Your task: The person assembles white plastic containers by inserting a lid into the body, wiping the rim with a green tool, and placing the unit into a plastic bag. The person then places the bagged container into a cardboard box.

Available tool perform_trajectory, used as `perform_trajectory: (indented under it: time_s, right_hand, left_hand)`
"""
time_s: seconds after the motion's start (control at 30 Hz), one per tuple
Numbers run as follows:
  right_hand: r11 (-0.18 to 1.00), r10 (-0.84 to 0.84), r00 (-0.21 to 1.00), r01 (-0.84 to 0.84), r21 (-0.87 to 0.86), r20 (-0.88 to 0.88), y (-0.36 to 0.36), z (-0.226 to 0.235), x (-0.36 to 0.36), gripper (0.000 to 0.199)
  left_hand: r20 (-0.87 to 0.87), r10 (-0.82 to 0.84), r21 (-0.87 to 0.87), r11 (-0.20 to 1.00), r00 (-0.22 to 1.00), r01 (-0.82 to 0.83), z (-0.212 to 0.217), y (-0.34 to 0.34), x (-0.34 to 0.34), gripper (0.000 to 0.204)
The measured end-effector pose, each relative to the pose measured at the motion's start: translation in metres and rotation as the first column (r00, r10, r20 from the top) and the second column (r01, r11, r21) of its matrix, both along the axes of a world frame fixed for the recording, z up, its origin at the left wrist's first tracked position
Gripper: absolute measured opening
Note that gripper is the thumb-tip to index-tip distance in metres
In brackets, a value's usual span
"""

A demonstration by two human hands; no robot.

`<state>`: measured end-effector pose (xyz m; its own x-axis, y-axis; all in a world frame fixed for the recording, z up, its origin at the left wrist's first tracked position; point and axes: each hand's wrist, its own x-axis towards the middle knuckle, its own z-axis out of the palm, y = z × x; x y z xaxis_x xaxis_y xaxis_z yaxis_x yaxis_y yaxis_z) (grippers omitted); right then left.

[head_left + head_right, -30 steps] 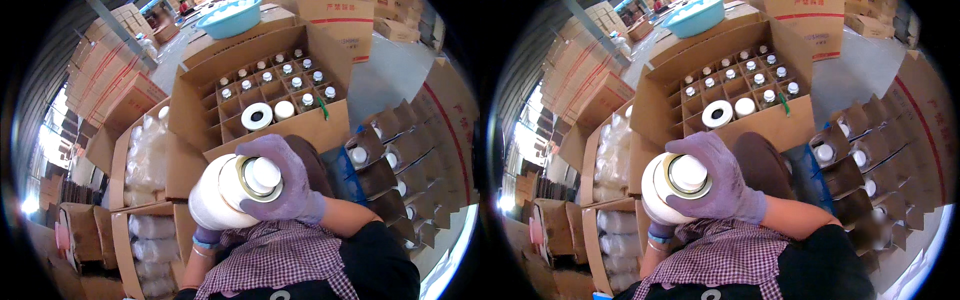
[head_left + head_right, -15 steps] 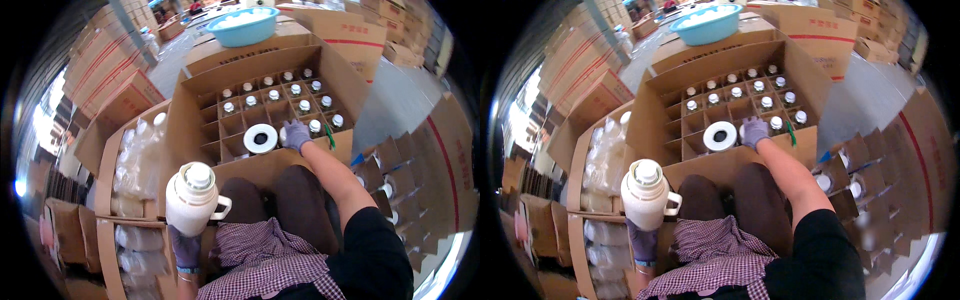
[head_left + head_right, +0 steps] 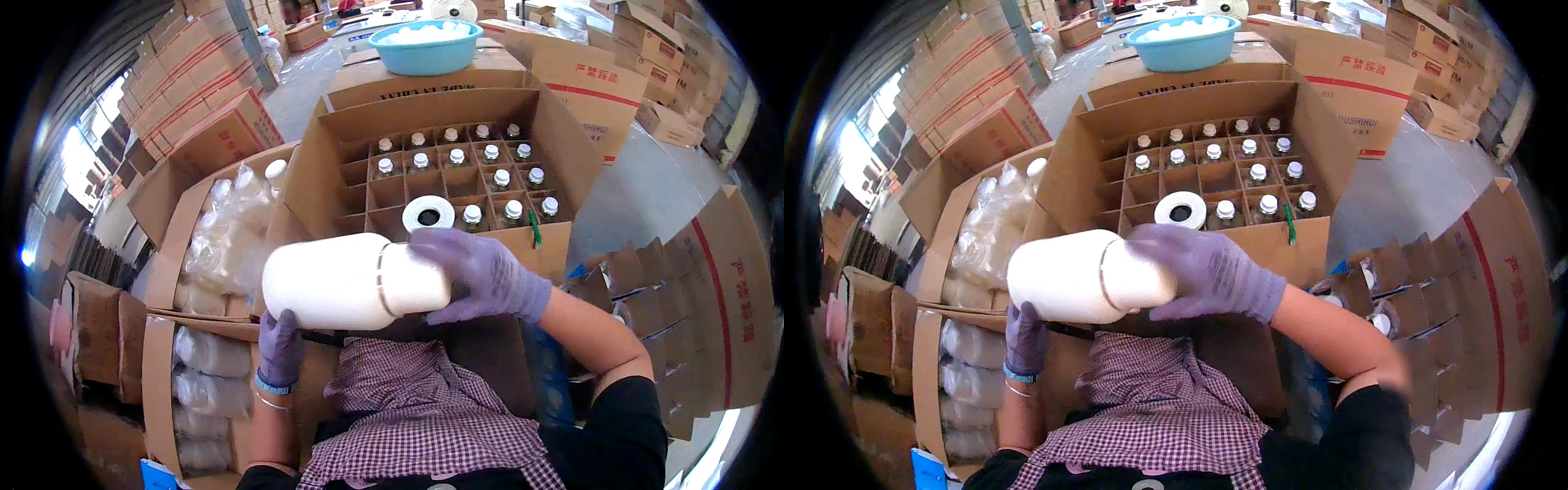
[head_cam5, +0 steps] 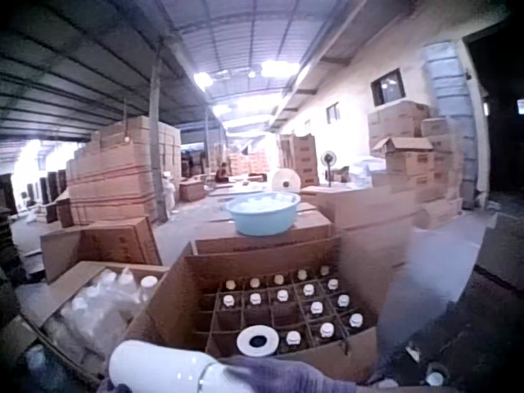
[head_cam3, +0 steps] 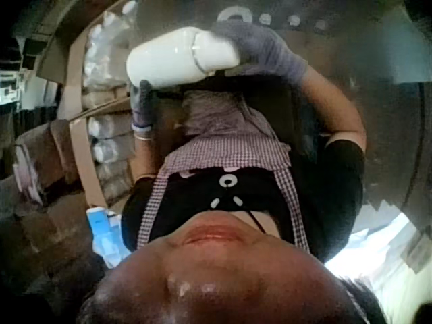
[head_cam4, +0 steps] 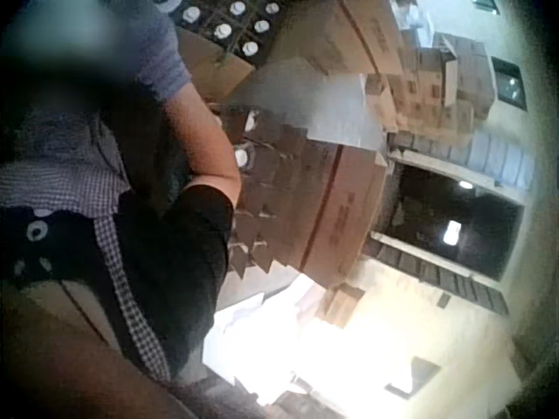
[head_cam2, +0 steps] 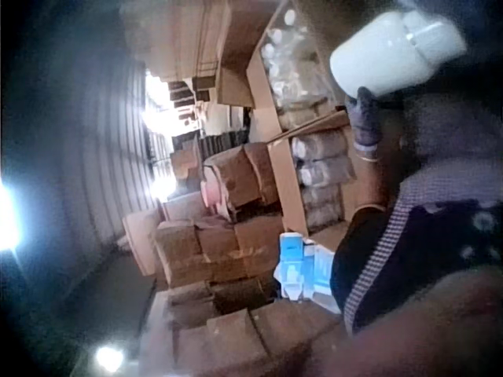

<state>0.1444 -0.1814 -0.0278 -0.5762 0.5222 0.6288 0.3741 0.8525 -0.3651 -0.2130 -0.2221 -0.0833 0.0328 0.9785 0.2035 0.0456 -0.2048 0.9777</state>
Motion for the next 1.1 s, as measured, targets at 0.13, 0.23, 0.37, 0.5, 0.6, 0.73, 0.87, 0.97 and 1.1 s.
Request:
perform_trajectory:
  time_s: [0.13,0.23,0.37,0.5,0.6,0.73,0.87,0.97,1.1]
  right_hand:
    - [-0.183,-0.299,0.876,-0.441,-0.879,-0.378,-0.003,-0.077,0.005,0.083]
    - [-0.289,-0.319,0.861,-0.487,-0.824,-0.397,-0.03,-0.11,-0.016,0.092]
    - [0.517,-0.293,0.917,-0.087,-0.852,-0.271,-0.027,-0.125,-0.011,0.059]
    - [0.779,-0.541,0.831,0.438,-0.449,-0.129,0.044,-0.125,-0.019,0.034]
    - [0.835,-0.544,0.835,0.549,-0.051,0.08,0.123,-0.158,-0.007,0.046]
    - [0.796,-0.461,0.56,0.604,0.042,0.689,0.165,-0.166,-0.007,0.07]
    - [0.829,-0.378,0.842,0.493,-0.266,0.384,0.188,-0.18,0.02,0.063]
    - [0.745,-0.345,0.937,0.236,-0.624,-0.058,0.179,-0.147,0.011,0.056]
    - [0.463,-0.247,0.916,-0.174,-0.869,-0.315,0.12,-0.047,-0.02,0.06]
  left_hand:
    - [-0.374,0.026,0.301,0.949,0.927,0.095,0.027,-0.014,0.003,0.041]
    - [-0.542,0.063,0.526,0.803,0.838,0.28,0.06,-0.015,0.013,0.036]
    - [-0.486,-0.108,0.361,0.879,0.867,0.312,0.068,0.008,-0.001,0.045]
    - [-0.489,-0.475,0.351,0.66,0.731,0.664,0.06,0.043,0.018,0.034]
    - [-0.636,-0.638,0.189,0.416,0.434,0.889,0.028,0.073,0.077,0.033]
    - [-0.345,-0.764,0.345,0.437,0.545,0.831,-0.044,0.117,0.113,0.037]
    - [0.125,-0.63,0.253,0.767,0.766,0.59,-0.068,0.131,0.105,0.031]
    - [0.217,-0.163,0.091,0.985,0.962,0.146,-0.068,0.126,0.094,0.041]
    - [0.491,-0.334,-0.078,0.903,0.805,0.423,-0.023,0.138,0.085,0.062]
